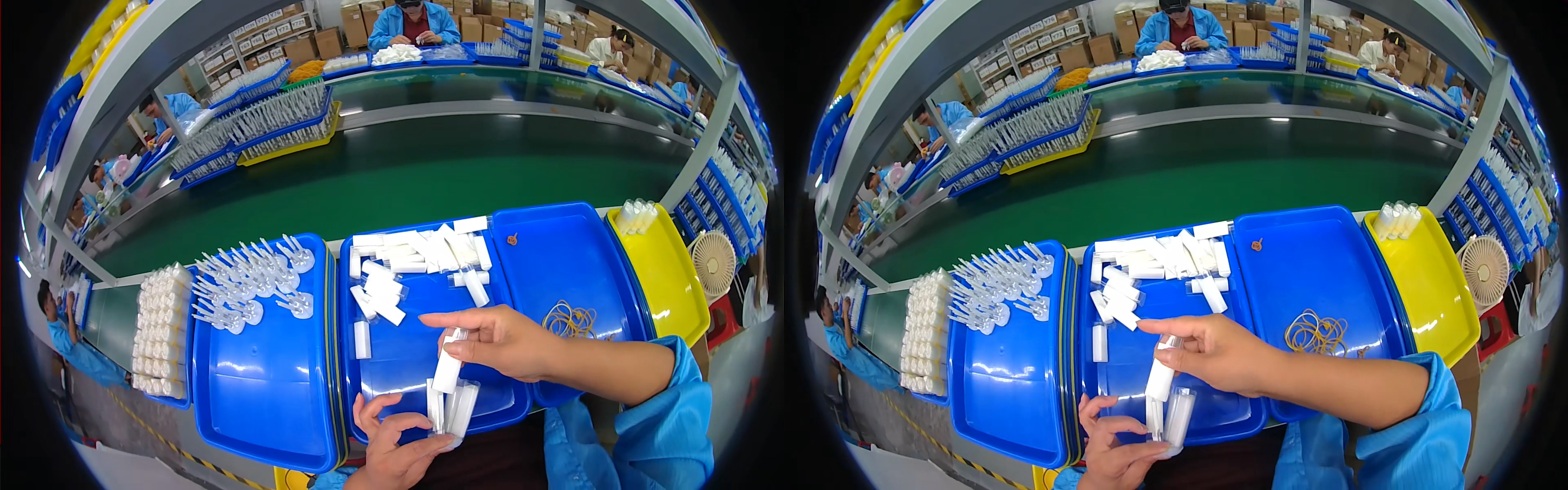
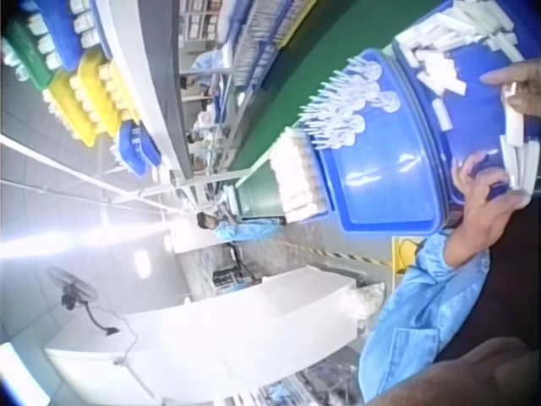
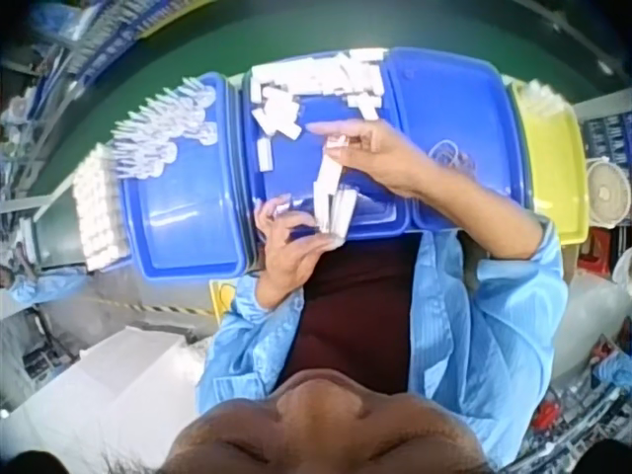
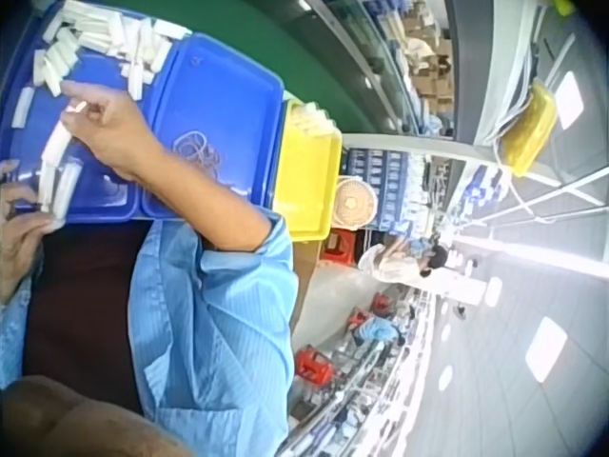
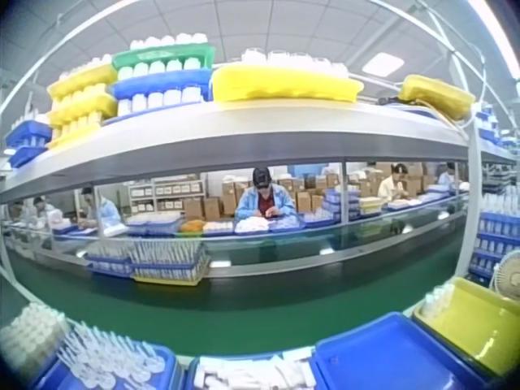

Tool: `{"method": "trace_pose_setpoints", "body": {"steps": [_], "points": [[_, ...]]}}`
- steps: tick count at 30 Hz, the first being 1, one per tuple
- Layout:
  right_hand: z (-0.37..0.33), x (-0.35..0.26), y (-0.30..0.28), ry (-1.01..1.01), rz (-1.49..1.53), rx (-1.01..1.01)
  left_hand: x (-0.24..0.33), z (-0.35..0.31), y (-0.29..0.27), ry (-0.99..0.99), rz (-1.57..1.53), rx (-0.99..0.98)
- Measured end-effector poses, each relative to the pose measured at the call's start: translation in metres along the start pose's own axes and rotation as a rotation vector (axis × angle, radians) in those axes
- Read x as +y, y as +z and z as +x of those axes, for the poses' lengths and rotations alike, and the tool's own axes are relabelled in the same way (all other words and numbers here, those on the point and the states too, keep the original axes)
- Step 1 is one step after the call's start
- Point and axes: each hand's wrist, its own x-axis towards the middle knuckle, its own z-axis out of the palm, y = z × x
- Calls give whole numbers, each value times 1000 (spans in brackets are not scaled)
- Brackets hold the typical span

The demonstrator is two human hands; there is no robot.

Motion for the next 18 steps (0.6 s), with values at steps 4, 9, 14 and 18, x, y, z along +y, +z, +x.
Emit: {"method": "trace_pose_setpoints", "body": {"steps": [4, 9, 14, 18], "points": [[-1, 3, -4, 25, 75, -35, -1, -2, 2, 11, -5, 8], [-6, -4, -7, -262, -795, -19, -2, -3, 3, -2, 21, -4], [-12, -16, -6, -154, -642, -73, -1, -3, 2, 43, 32, -38], [-16, -18, -6, 19, -520, -82, 1, -2, 2, 58, 15, -57]]}}
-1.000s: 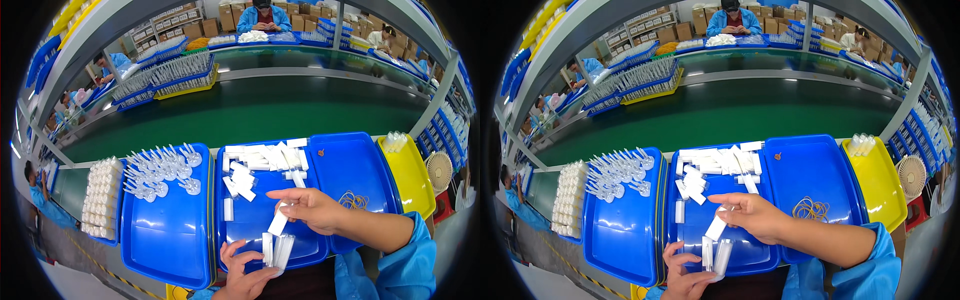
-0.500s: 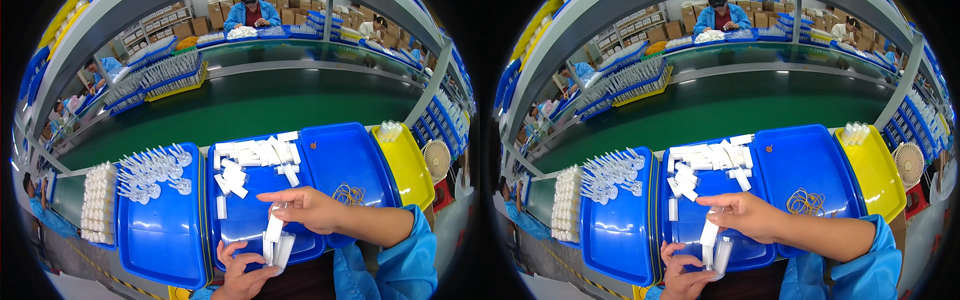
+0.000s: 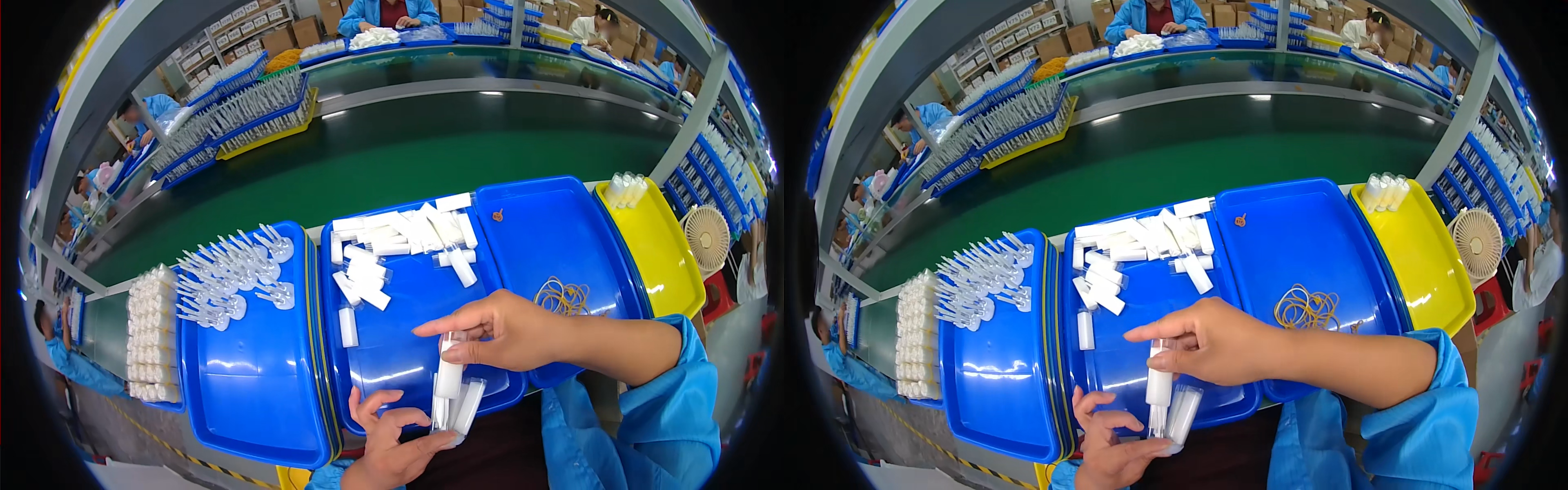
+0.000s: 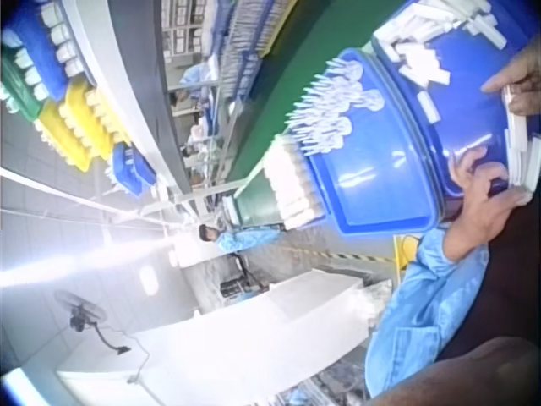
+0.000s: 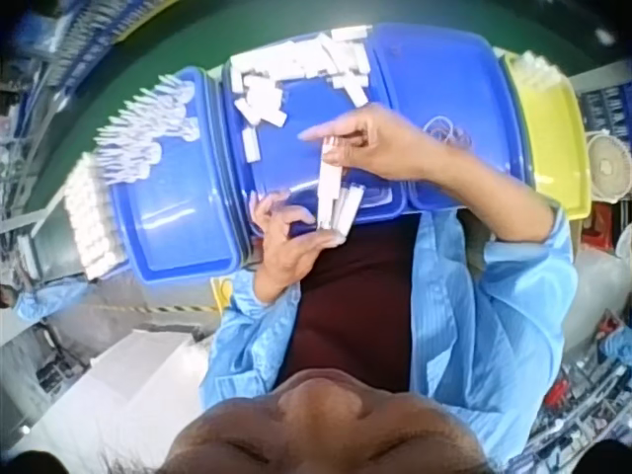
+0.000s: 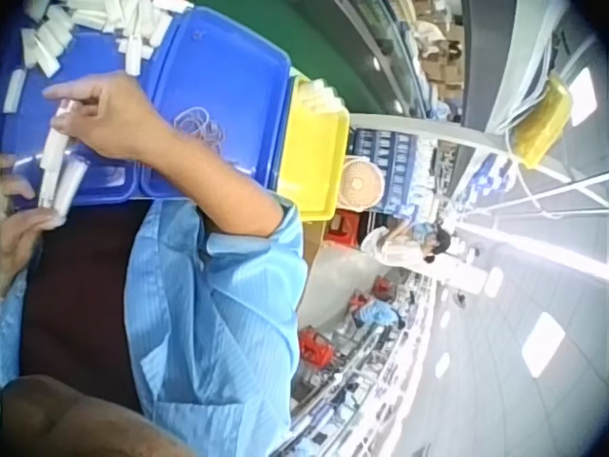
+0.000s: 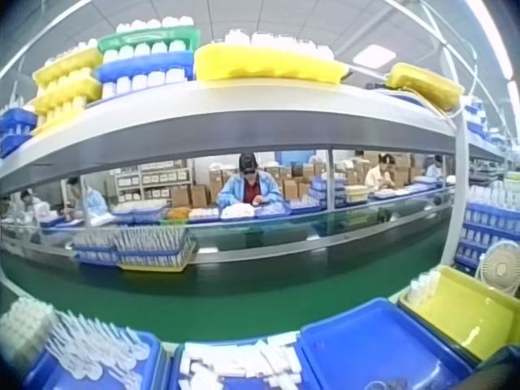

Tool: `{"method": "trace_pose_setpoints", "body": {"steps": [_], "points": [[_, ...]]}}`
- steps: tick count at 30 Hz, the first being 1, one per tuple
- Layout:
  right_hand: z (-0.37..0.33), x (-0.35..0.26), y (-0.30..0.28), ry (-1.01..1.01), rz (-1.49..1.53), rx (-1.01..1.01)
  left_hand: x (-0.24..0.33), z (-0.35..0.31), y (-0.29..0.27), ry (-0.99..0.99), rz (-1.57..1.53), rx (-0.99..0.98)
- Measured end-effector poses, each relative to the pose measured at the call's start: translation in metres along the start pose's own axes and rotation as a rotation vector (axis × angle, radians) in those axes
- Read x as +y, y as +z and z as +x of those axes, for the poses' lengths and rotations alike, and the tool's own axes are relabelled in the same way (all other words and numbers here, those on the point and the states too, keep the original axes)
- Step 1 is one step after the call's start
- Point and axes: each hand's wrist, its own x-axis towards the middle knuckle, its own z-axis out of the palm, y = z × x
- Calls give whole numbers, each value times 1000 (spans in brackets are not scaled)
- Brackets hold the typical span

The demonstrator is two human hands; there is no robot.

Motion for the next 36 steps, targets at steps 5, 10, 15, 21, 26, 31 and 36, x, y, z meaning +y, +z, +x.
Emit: {"method": "trace_pose_setpoints", "body": {"steps": [5, 10, 15, 21, 26, 31, 36], "points": [[-8, -4, 4, 5, -252, 10, -1, -5, 0, 12, -51, -54], [-11, 8, 7, 77, 105, 2, 3, -4, -2, 46, -53, -59], [-16, 16, 12, 110, 316, -47, 4, -7, 0, 41, -60, -62], [-22, 20, 26, 10, 155, -2, 1, -16, 4, -108, -126, -75], [-24, 24, 37, -7, 40, 7, -4, -20, 11, -97, -164, 108], [-27, 27, 40, -88, 22, 70, -6, -19, 12, -122, -123, 85], [-42, 16, 50, -418, -133, 47, -9, -13, 10, -333, -1104, -49]]}}
